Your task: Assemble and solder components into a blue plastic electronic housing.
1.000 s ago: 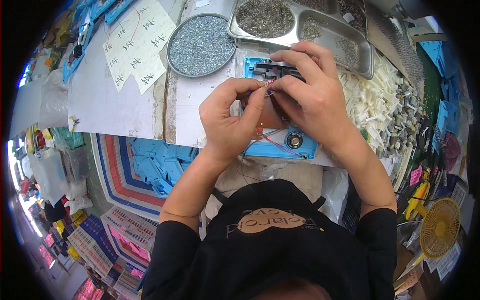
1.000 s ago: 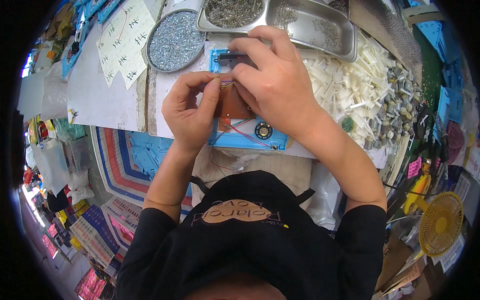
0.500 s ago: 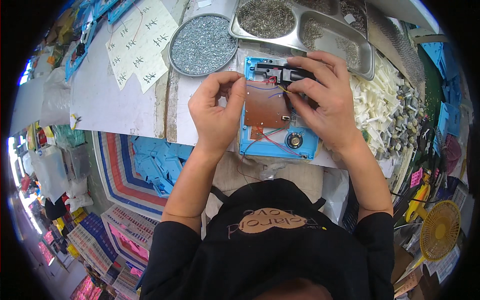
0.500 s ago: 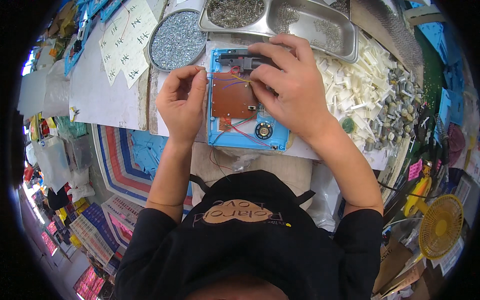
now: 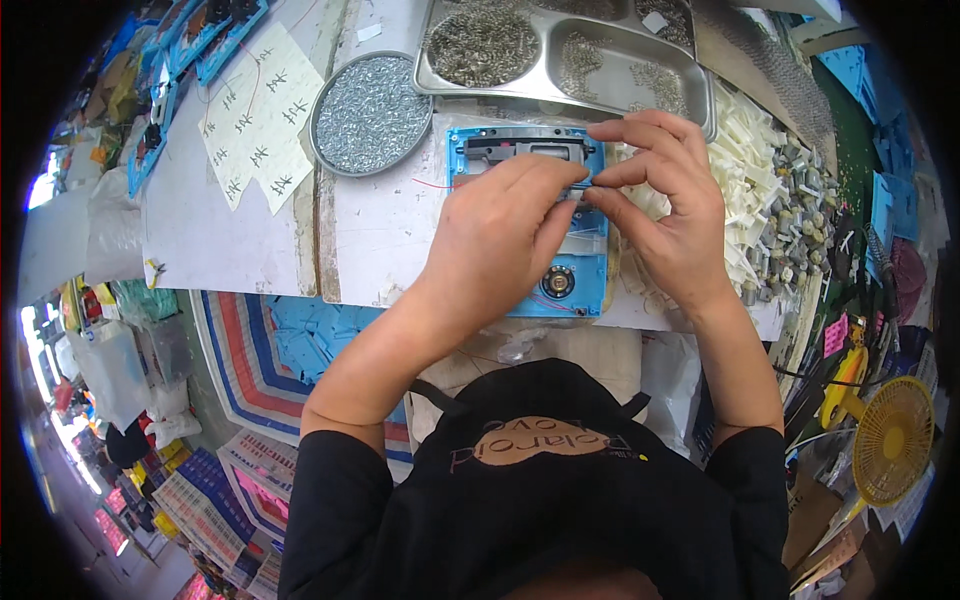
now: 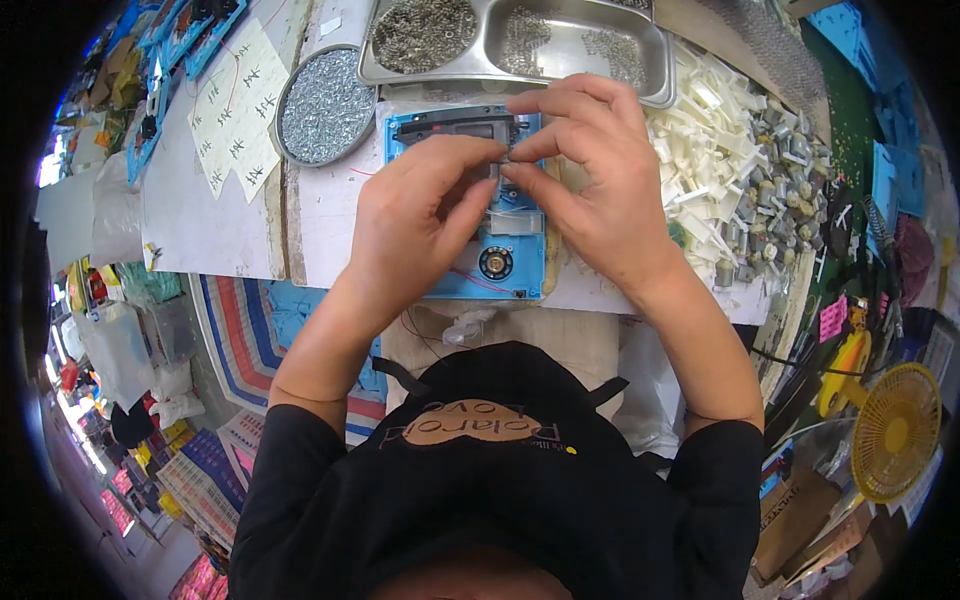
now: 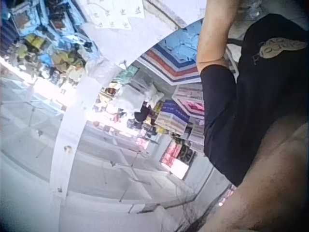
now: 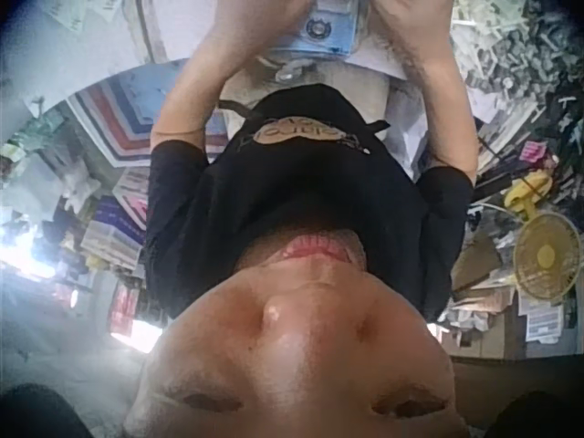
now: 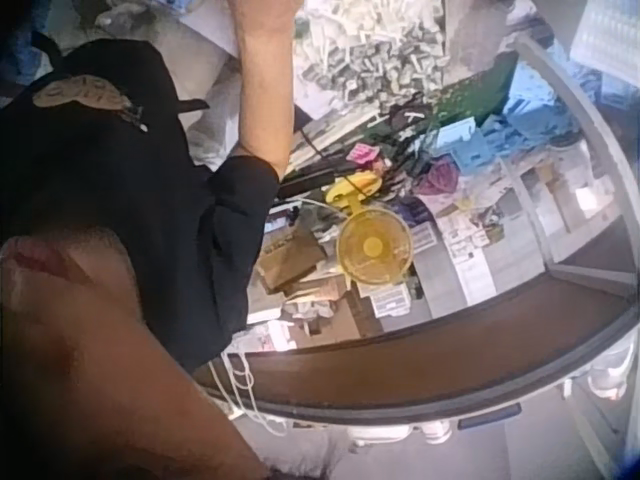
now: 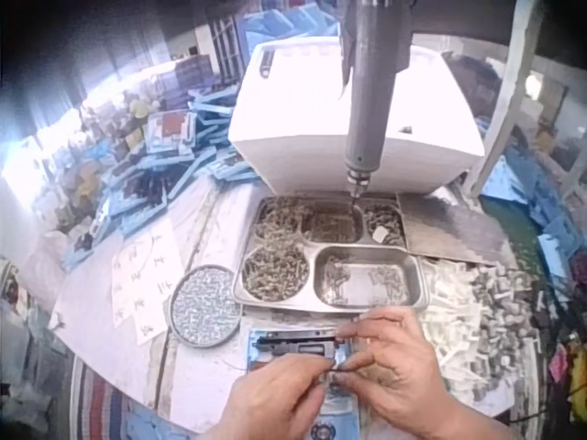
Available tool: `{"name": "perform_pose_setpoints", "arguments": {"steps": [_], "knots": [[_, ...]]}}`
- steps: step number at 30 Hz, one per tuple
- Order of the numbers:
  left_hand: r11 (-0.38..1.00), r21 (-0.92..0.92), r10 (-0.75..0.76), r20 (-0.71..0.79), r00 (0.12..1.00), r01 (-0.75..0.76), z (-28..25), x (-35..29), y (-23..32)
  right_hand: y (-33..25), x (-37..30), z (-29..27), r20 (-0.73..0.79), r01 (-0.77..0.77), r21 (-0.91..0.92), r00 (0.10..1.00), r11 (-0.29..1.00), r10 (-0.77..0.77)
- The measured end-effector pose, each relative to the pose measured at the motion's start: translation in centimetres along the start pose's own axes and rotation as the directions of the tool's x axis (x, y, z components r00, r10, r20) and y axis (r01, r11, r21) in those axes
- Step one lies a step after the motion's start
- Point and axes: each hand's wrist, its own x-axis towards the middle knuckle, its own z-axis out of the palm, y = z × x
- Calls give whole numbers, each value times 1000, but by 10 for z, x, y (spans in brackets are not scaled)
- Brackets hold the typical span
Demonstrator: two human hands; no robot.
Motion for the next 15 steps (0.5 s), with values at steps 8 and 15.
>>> {"name": "perform_pose_setpoints", "arguments": {"steps": [8,15], "knots": [[896,-271,-340,86,936,351,-6,7,1,6,-2,5,31,-59,78,998,995,57],[921,-162,-343,86,935,353,-12,3,1,-13,-21,-27,27,-30,-88,999,996,32]]}}
